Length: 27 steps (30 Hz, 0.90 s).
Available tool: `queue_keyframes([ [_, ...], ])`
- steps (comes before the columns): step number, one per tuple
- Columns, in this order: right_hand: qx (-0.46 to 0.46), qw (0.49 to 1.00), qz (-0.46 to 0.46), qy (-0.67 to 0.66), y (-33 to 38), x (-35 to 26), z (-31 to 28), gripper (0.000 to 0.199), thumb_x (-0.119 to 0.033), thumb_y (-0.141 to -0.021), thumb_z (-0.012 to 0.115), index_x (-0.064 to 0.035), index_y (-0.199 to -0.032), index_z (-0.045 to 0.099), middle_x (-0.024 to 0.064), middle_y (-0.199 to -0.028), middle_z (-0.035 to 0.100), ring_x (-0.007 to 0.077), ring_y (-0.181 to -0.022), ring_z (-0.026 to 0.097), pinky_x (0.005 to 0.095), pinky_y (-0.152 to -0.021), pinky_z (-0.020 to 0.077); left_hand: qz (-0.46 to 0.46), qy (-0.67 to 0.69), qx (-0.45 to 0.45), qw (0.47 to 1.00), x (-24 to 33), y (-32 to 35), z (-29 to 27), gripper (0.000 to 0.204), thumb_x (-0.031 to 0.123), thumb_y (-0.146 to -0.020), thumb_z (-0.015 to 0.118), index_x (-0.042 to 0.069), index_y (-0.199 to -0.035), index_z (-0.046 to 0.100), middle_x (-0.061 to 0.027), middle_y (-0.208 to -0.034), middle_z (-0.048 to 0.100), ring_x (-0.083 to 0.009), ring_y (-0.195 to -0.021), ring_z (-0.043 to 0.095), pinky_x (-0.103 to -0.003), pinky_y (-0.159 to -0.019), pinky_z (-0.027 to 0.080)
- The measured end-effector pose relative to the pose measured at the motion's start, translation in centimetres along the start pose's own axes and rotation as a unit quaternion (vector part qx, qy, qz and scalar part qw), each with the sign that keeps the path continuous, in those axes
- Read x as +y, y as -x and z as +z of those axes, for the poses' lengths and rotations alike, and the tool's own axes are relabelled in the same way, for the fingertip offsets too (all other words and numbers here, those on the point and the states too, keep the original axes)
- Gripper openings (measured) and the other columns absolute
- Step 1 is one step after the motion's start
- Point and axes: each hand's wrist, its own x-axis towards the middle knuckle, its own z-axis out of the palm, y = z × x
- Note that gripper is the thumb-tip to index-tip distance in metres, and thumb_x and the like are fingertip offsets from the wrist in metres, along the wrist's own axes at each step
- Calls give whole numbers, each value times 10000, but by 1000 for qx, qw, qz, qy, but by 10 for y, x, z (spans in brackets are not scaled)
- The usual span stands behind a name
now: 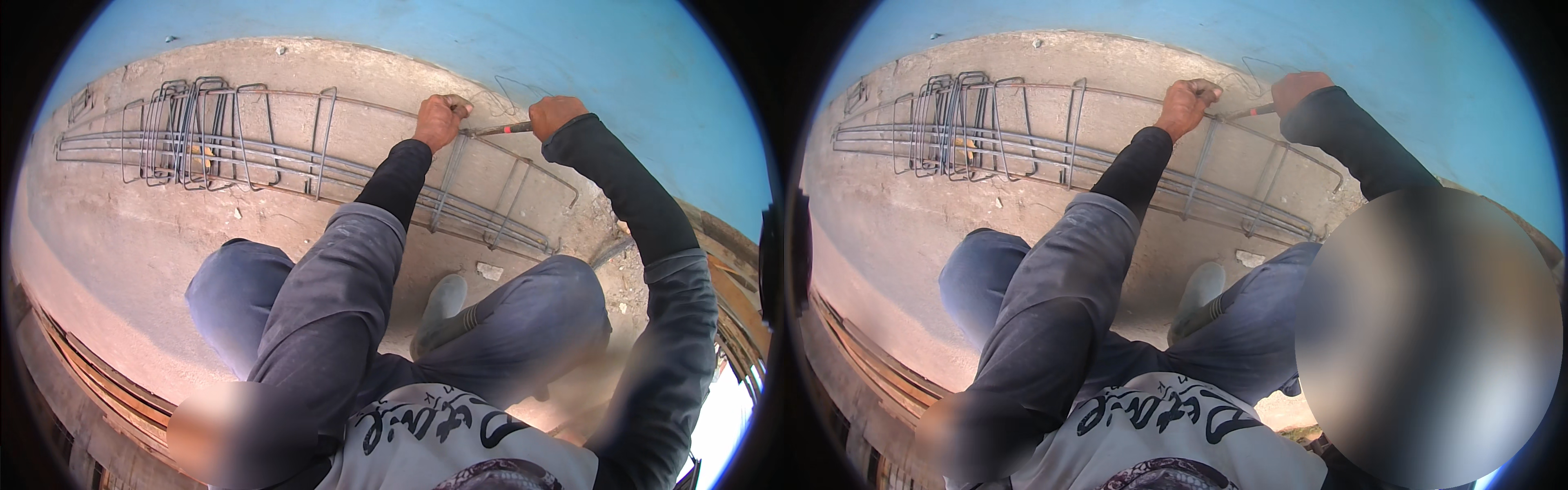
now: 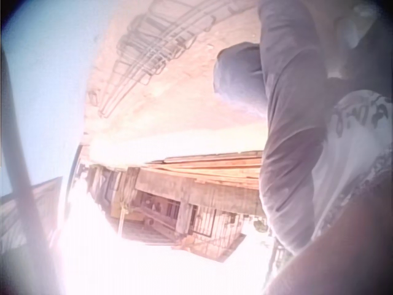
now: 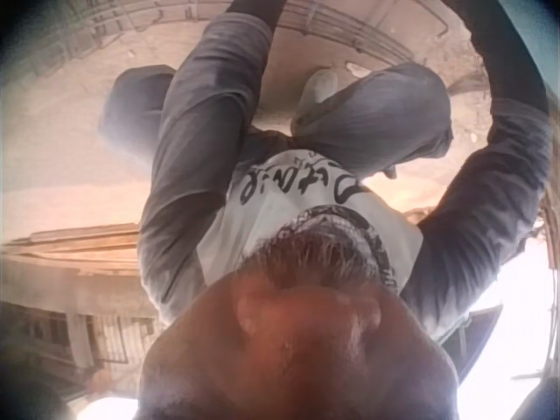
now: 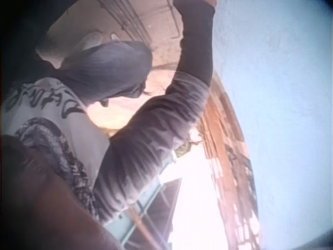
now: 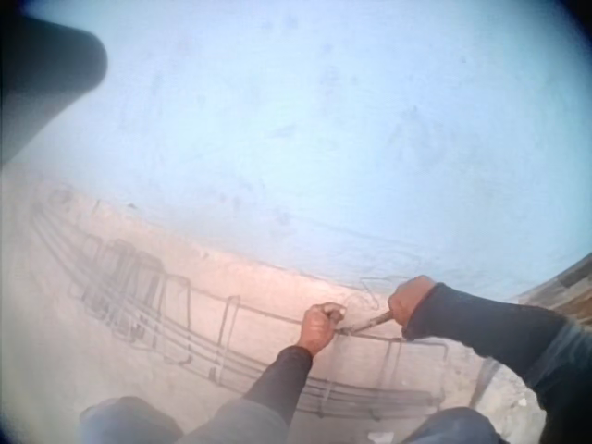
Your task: The person sits on the ground and uses pliers to tie wire around a rebar cage structure. They then stand up, walk to a pile of wooden planks, and move several planks aside.
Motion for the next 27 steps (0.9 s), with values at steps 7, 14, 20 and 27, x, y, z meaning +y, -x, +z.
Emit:
queue_keyframes([
  [7, -318, 765, 83, -554, 12, 33, 41, 347, -376, -894, 689, -32, -864, 662, 54, -640, 611, 182, -518, 577, 318, -488, 454, 11, -21, -19, 1000, 4, 0, 9, 248, 278, -889, 696, 53, -978, 750, -121, -880, 730, -224, -851, 677, -346, -797, 517],
  [14, -277, 685, 68, -670, 49, -2, 91, 373, -320, -921, 656, -31, -1151, 609, 41, -625, 581, 164, -549, 592, 313, -524, 477, 10, -77, -42, 996, 6, -3, 8, 269, 303, -882, 695, 68, -997, 757, -132, -915, 733, -236, -873, 682, -345, -809, 516],
  [20, 32, 978, -22, -206, 53, -15, 120, 481, -138, -924, 614, -301, -1369, 537, 84, -872, 670, 261, -847, 660, 389, -786, 527, -23, -91, -70, 993, 3, -17, 15, 285, 336, -887, 685, 79, -984, 762, -97, -905, 736, -231, -840, 664, -341, -792, 508],
  [27, -70, 913, -61, -396, 75, -84, 153, 556, -44, -897, 557, -383, -1337, 551, 130, -1129, 655, 324, -1064, 616, 426, -926, 494, 121, -279, -250, 919, 32, -6, 9, 312, 387, -899, 665, 106, -1000, 757, -57, -882, 733, -235, -925, 649, -423, -853, 482],
])
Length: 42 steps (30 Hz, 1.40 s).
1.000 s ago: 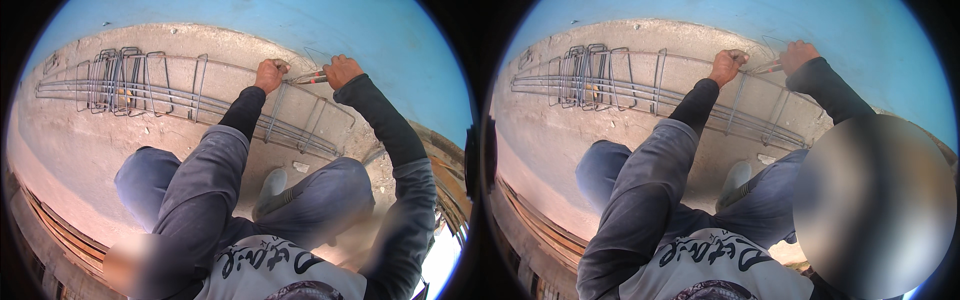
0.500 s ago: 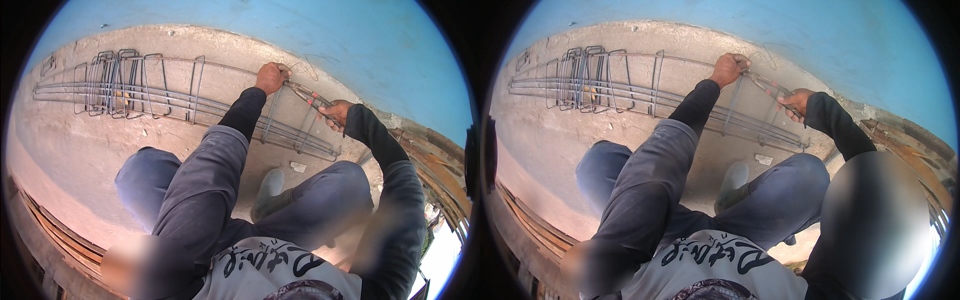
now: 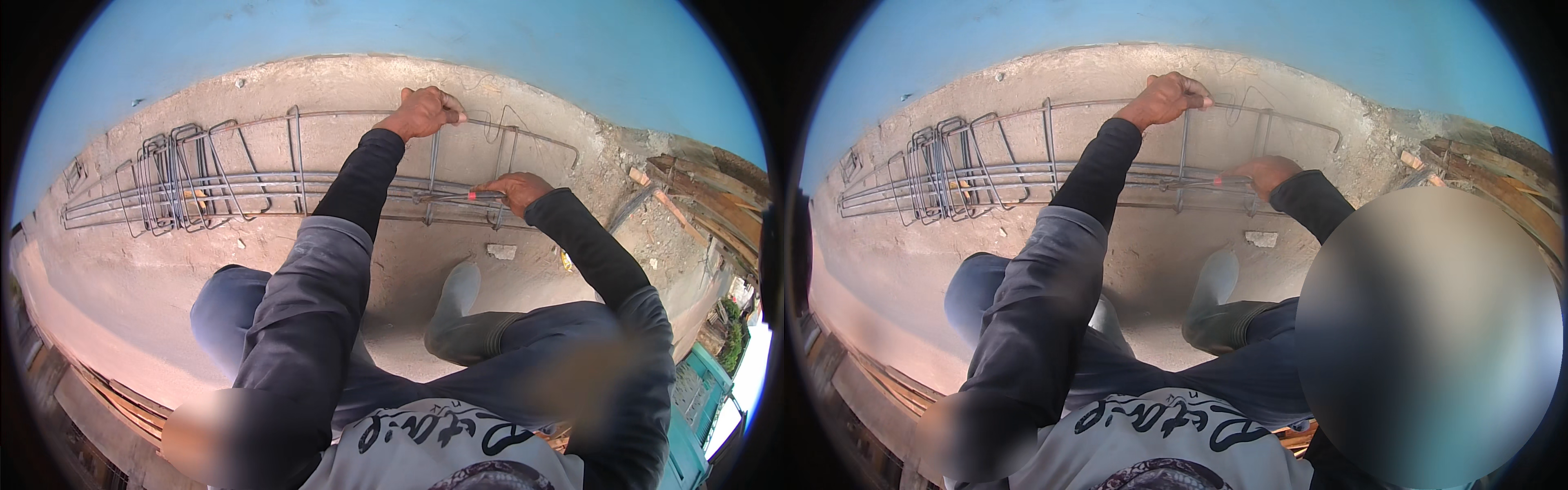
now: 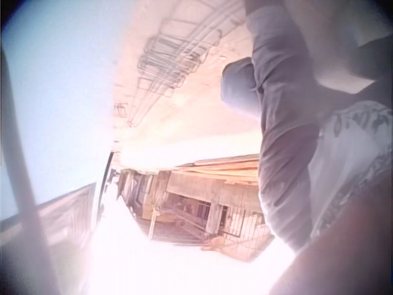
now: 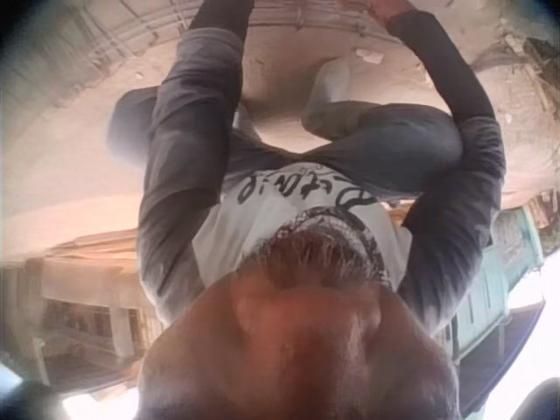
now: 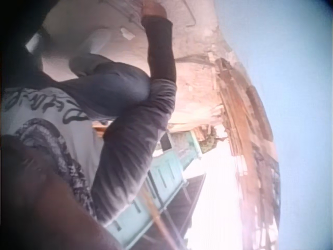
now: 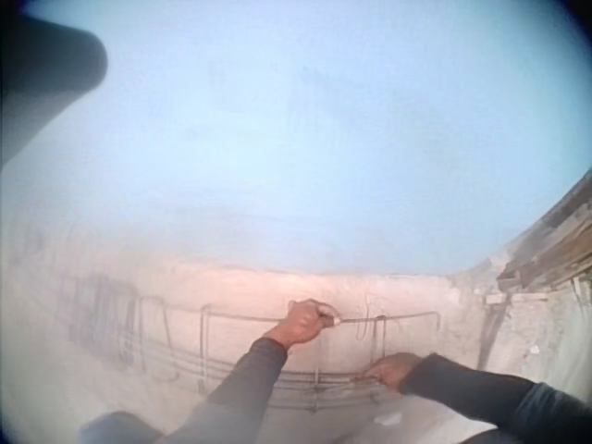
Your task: The person sits on the ground and uses pliers to tie wire around a rebar cage structure. They then stand up, walk to a pile of wooden planks, and move several planks aside.
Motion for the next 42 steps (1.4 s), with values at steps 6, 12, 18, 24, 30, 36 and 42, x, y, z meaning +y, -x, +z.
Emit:
queue_keyframes([
  [6, 15, 997, -38, -71, 4, 1, 49, 551, -27, -852, 555, -339, -1305, 596, 148, -1177, 648, 330, -1066, 620, 427, -919, 494, -99, 107, 42, 988, -23, -9, -17, 277, 348, -913, 647, 99, -962, 757, -28, -837, 733, -194, -884, 662, -365, -857, 493],
  [12, 33, 990, -70, -121, 21, -33, 75, 426, -106, -911, 587, -269, -1304, 597, 159, -1036, 662, 341, -1013, 626, 456, -889, 499, 98, -255, 81, 959, 18, -38, 32, 248, 278, -948, 575, 106, -995, 748, -51, -786, 722, -232, -760, 646, -359, -762, 481],
  [18, -37, 992, -49, -106, 54, -45, 79, 416, -208, -901, 629, -279, -1308, 585, 154, -1039, 646, 343, -1020, 618, 453, -883, 493, 61, -23, -152, 986, 52, -4, 4, 278, 295, -965, 590, 64, -1019, 736, -29, -732, 646, -147, -695, 552, -354, -722, 457],
  [24, 312, 926, -165, -132, 56, -65, 65, 461, -224, -889, 656, -60, -1302, 534, 162, -1212, 566, 319, -1192, 515, 409, -966, 453, -133, 126, -199, 963, 89, 61, -32, 261, 237, -948, 619, 10, -1021, 723, -23, -736, 591, -105, -681, 518, -303, -654, 486],
  [30, 297, 908, -113, -273, 74, -76, 25, 307, -236, -976, 568, -24, -1198, 580, 147, -1038, 625, 296, -1060, 600, 391, -919, 485, -62, 74, -320, 942, 130, 122, -31, 245, 236, -955, 633, 26, -1041, 725, -49, -826, 674, -146, -777, 602, -324, -773, 513],
  [36, 43, 852, -83, -516, 78, -63, 71, 310, -277, -1030, 484, -22, -1137, 624, 106, -776, 646, 171, -856, 644, 362, -804, 503, 20, -15, -381, 924, 113, 133, -1, 233, 254, -966, 616, 68, -1058, 721, -78, -945, 718, -165, -843, 631, -330, -822, 504],
  [42, 180, 899, -66, -394, 81, -41, 106, 304, -249, -1018, 483, -8, -1150, 612, 86, -758, 625, 200, -716, 601, 353, -699, 503, 87, -106, -320, 938, 134, 114, 11, 266, 300, -968, 606, 65, -1038, 710, -94, -834, 685, -191, -731, 595, -350, -725, 488],
])
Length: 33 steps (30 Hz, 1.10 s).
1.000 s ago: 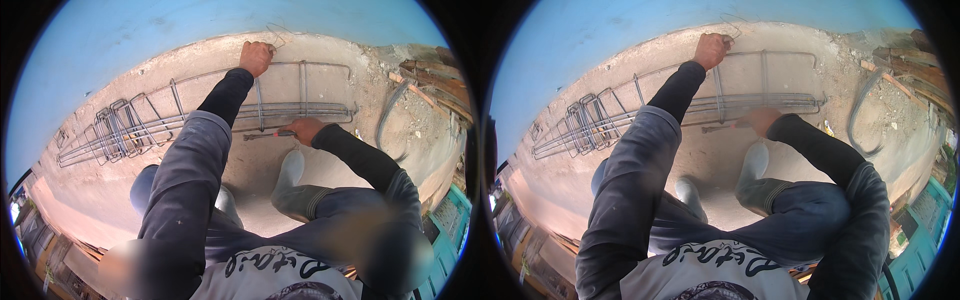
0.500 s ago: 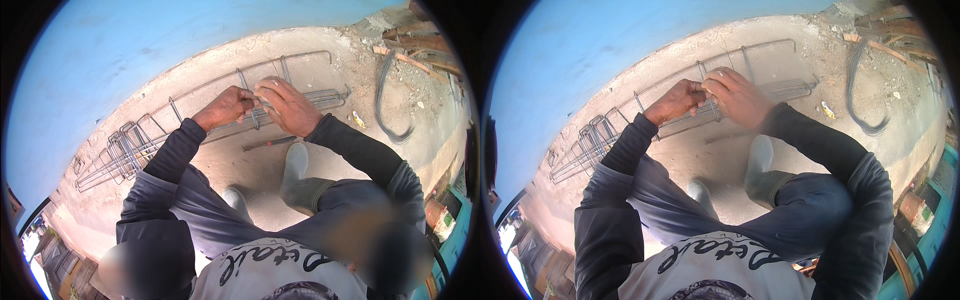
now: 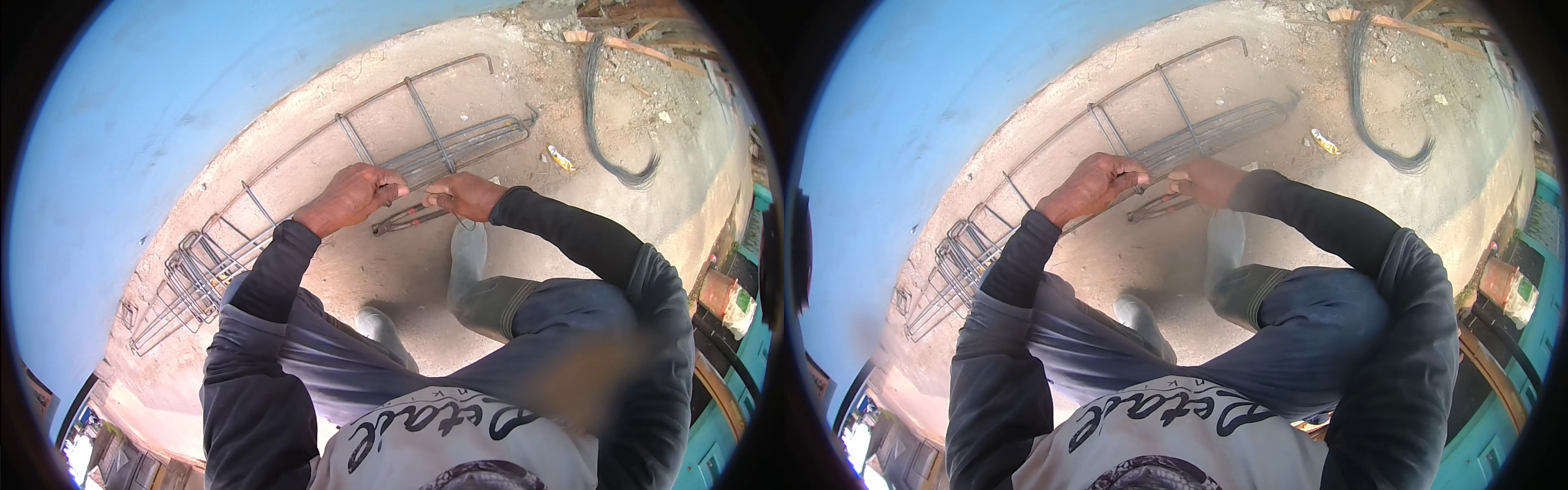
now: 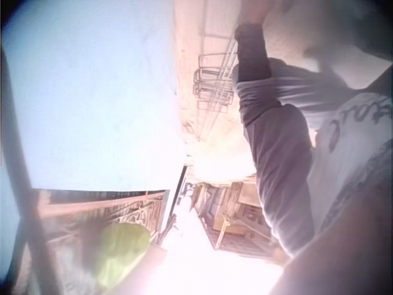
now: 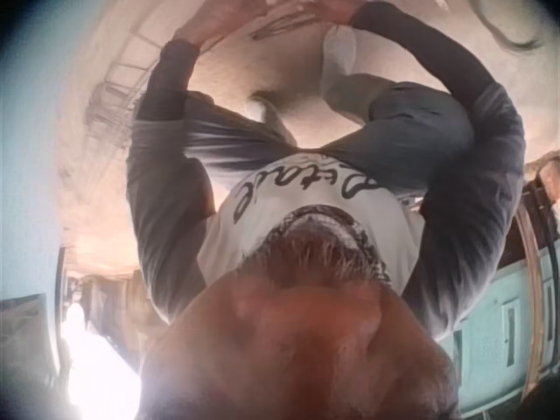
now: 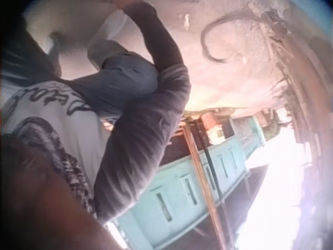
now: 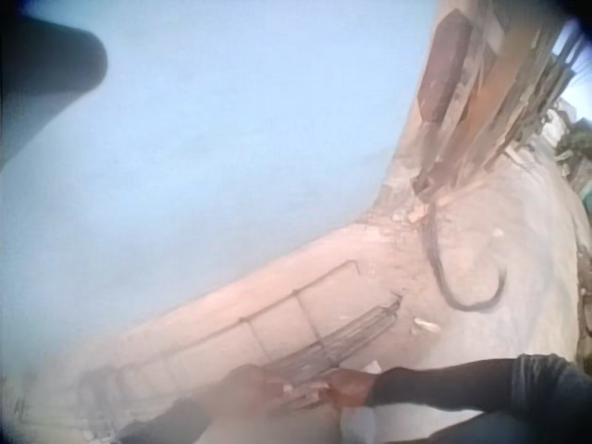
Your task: The person sits on the ground and uses pliers to tie wire around a rebar cage structure. They then stand up, walk to a pile of wooden planks, and move several planks aside.
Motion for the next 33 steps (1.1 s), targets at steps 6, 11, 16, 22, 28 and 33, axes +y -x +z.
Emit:
queue_keyframes([
  [6, -94, 994, 50, 19, 5, -15, -17, 344, -177, -956, 512, 21, -1235, 555, 132, -818, 669, 265, -794, 657, 397, -740, 507, -31, 9, 21, 999, -2, -7, 3, 269, 307, -967, 601, 64, -1007, 707, -107, -782, 671, -186, -670, 580, -361, -685, 481],
  [11, -88, 981, 85, 152, 5, 1, -24, 370, -165, -932, 526, -12, -1268, 544, 155, -854, 670, 286, -820, 658, 402, -746, 507, -3, 25, 105, 994, -22, -11, 10, 256, 285, -966, 605, 55, -1008, 709, -114, -770, 664, -181, -617, 568, -355, -627, 475],
  [16, 23, 976, 143, -161, -7, 13, -3, 314, -224, -929, 546, -58, -1185, 623, 176, -983, 672, 336, -800, 651, 422, -727, 507, -35, 10, 58, 998, -1, -19, 11, 270, 264, -971, 608, 16, -1018, 706, -121, -783, 673, -173, -628, 580, -326, -648, 497],
  [22, 103, 985, 129, -45, -2, 38, -37, 337, -292, -960, 442, -91, -1147, 639, 182, -1051, 655, 307, -905, 626, 389, -833, 480, -58, 132, 194, 970, -39, -51, 23, 284, 303, -956, 613, 43, -1026, 703, -156, -812, 677, -265, -761, 649, -382, -713, 509],
  [28, 211, 947, 226, -89, 15, 95, -57, 309, -281, -937, 450, -68, -1047, 645, 173, -972, 659, 300, -866, 609, 400, -798, 460, -67, -103, 143, 982, -67, -123, 66, 218, 231, -919, 622, 48, -1033, 657, -168, -1019, 673, -364, -1012, 635, -449, -860, 505],
  [33, 218, 931, 254, -146, 22, 106, -45, 308, -292, -911, 478, -54, -1007, 650, 164, -896, 646, 295, -746, 594, 402, -749, 461, -81, -136, 169, 973, -94, -136, 93, 195, 192, -921, 598, 42, -1044, 618, -166, -1054, 626, -362, -1063, 594, -456, -910, 481],
])
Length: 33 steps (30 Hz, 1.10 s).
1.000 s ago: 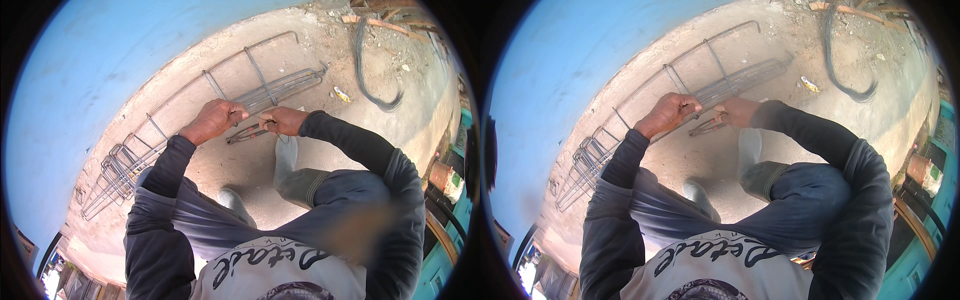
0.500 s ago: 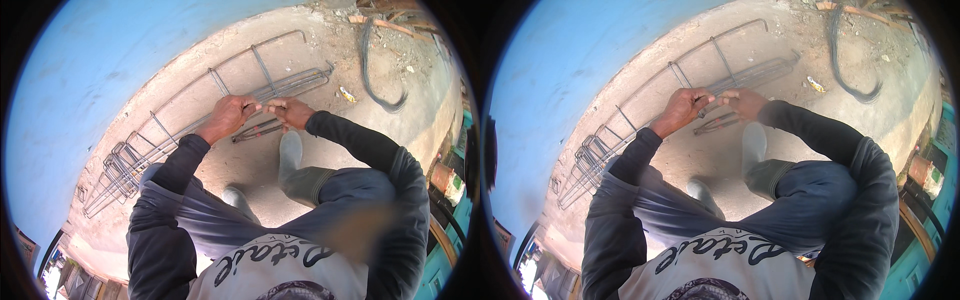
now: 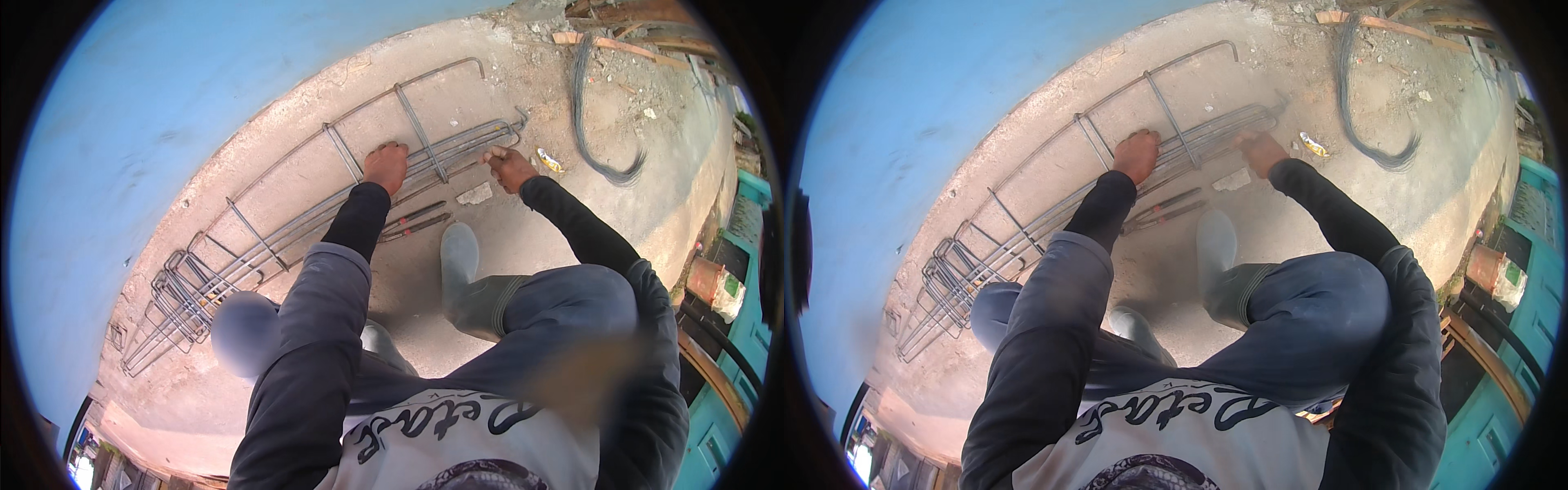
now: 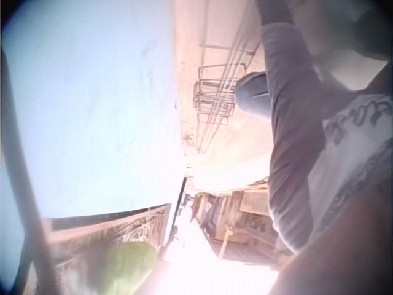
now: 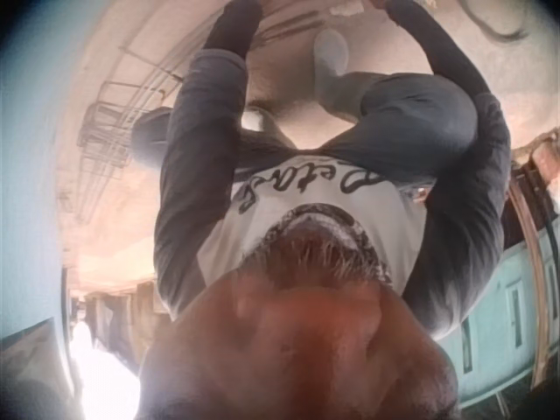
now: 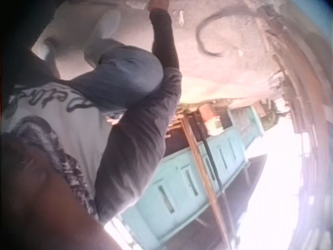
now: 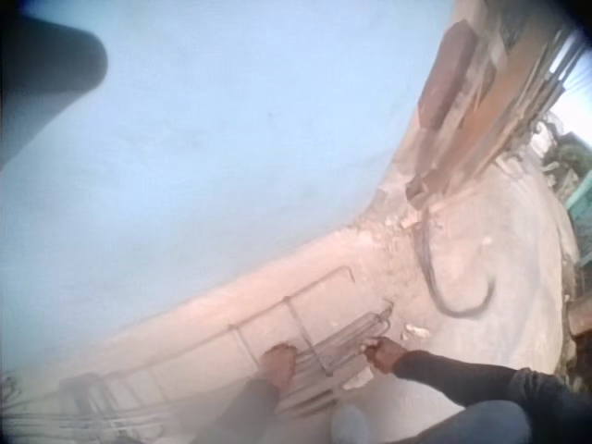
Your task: The person sits on the ground and uses pliers to tie wire around a rebar cage structure. They then stand up, walk to a pile of wooden planks, and move several planks aside.
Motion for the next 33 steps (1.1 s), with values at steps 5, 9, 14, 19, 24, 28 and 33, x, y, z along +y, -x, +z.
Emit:
queue_keyframes([
  [5, 58, 994, -64, 62, -15, 23, 10, 301, -317, -928, 521, -61, -1006, 659, 160, -866, 637, 281, -777, 612, 390, -752, 473, 28, -6, 93, 995, -7, -4, -2, 184, 167, -933, 570, 16, -1029, 615, -184, -1058, 610, -360, -1093, 562, -445, -939, 463],
  [9, 250, 954, -125, 105, -55, 19, -9, 400, -405, -934, 517, -64, -1098, 648, 243, -1167, 624, 391, -1125, 588, 450, -946, 454, 27, 63, 100, 993, -17, -2, -19, 158, 120, -917, 589, 1, -1019, 615, -198, -1035, 609, -369, -1083, 551, -439, -930, 457],
  [14, 442, 885, -56, 137, -117, 44, -61, 338, -329, -915, 634, -64, -1121, 670, 192, -980, 690, 313, -935, 661, 372, -842, 489, 47, 126, 114, 984, -13, -7, -33, 156, 102, -923, 574, -20, -1018, 600, -209, -1034, 594, -376, -1057, 540, -447, -930, 440],
  [19, 286, 958, -18, 27, -131, 61, -89, 326, -338, -901, 666, -64, -1073, 702, 92, -745, 635, 211, -644, 593, 341, -593, 468, 50, 161, 122, 978, -7, -1, -32, 146, 99, -914, 588, -24, -991, 605, -207, -1010, 599, -385, -1039, 547, -448, -919, 442],
  [24, 199, 979, 41, -20, -121, 40, -83, 346, -361, -892, 690, -65, -1068, 712, 9, -604, 512, 133, -447, 434, 318, -412, 354, 28, 170, 132, 976, -18, 6, -33, 159, 120, -909, 605, 3, -1007, 651, -192, -1019, 613, -380, -1034, 566, -448, -909, 456],
  [28, 160, 985, 67, -15, -113, 39, -93, 305, -337, -889, 707, -72, -1041, 717, -6, -586, 494, 119, -429, 393, 312, -398, 322, -1, 170, 74, 983, -6, 1, -46, 223, 205, -936, 597, 50, -1062, 698, -186, -982, 672, -369, -982, 626, -454, -866, 490],
  [33, 157, 983, 54, -83, -101, 15, -80, 252, -316, -890, 714, -82, -983, 711, -21, -581, 478, 99, -434, 371, 298, -396, 289, -17, 208, 43, 977, -9, -11, -43, 302, 297, -954, 584, 67, -1096, 720, -206, -934, 709, -369, -894, 677, -429, -822, 522],
])
